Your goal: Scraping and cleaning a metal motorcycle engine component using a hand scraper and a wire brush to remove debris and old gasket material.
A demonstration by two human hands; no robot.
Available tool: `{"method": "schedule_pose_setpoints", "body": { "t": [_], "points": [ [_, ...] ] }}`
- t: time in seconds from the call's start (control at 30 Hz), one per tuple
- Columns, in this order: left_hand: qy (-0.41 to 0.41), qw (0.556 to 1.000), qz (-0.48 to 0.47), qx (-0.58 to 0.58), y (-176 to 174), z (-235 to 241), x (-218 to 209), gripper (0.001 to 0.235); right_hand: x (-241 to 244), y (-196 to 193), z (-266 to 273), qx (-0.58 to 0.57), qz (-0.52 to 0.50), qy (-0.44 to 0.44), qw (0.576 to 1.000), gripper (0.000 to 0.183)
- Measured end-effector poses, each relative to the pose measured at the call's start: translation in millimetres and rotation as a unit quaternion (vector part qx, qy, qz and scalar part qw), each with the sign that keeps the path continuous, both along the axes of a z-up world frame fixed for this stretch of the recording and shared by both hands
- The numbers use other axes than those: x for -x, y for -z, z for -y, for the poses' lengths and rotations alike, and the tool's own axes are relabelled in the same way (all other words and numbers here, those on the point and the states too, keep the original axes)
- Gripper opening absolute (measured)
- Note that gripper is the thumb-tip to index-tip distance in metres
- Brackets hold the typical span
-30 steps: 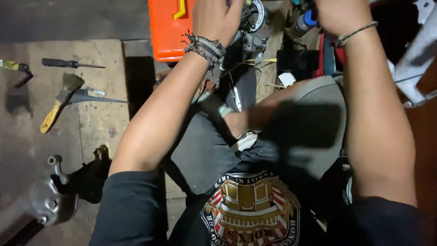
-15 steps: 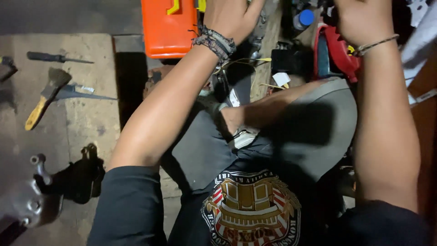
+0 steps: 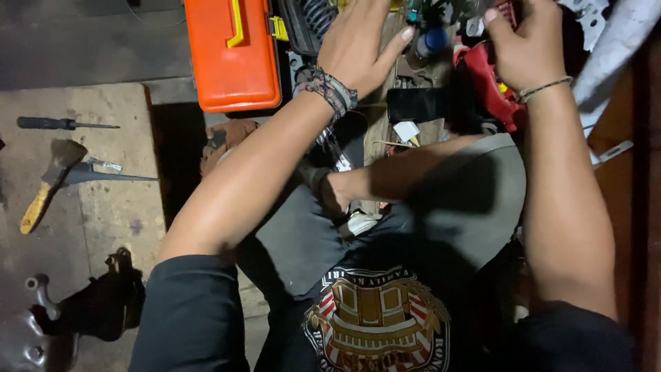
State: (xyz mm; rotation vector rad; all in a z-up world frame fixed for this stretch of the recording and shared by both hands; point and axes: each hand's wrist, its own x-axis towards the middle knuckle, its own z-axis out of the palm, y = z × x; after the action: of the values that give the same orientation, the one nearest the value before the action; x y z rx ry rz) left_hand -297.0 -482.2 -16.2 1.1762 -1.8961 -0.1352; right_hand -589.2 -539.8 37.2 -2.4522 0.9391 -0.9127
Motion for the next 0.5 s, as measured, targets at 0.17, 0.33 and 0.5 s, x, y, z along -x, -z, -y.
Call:
{"method": "schedule_pose_setpoints", "body": {
  "t": [0.17, 0.33, 0.5],
  "points": [
    [0.015, 1.0, -0.016, -0.003, 0, 2, -3, 0.055, -12, -7, -2, 0.013, -0.025, 0.049, 0.998, 0.029],
    [0.003, 1.0, -0.012, -0.026, -17, -7, -11, 0.055, -36, -16, -8, -0.023, -0.006, 0.06, 0.998, 0.062],
    [0.004, 0.996, -0.029, -0.09, -30, -22, -28, 0.062, -63, -21, -16, -0.168, -0.003, 0.109, 0.98, 0.063]
  ]
}}
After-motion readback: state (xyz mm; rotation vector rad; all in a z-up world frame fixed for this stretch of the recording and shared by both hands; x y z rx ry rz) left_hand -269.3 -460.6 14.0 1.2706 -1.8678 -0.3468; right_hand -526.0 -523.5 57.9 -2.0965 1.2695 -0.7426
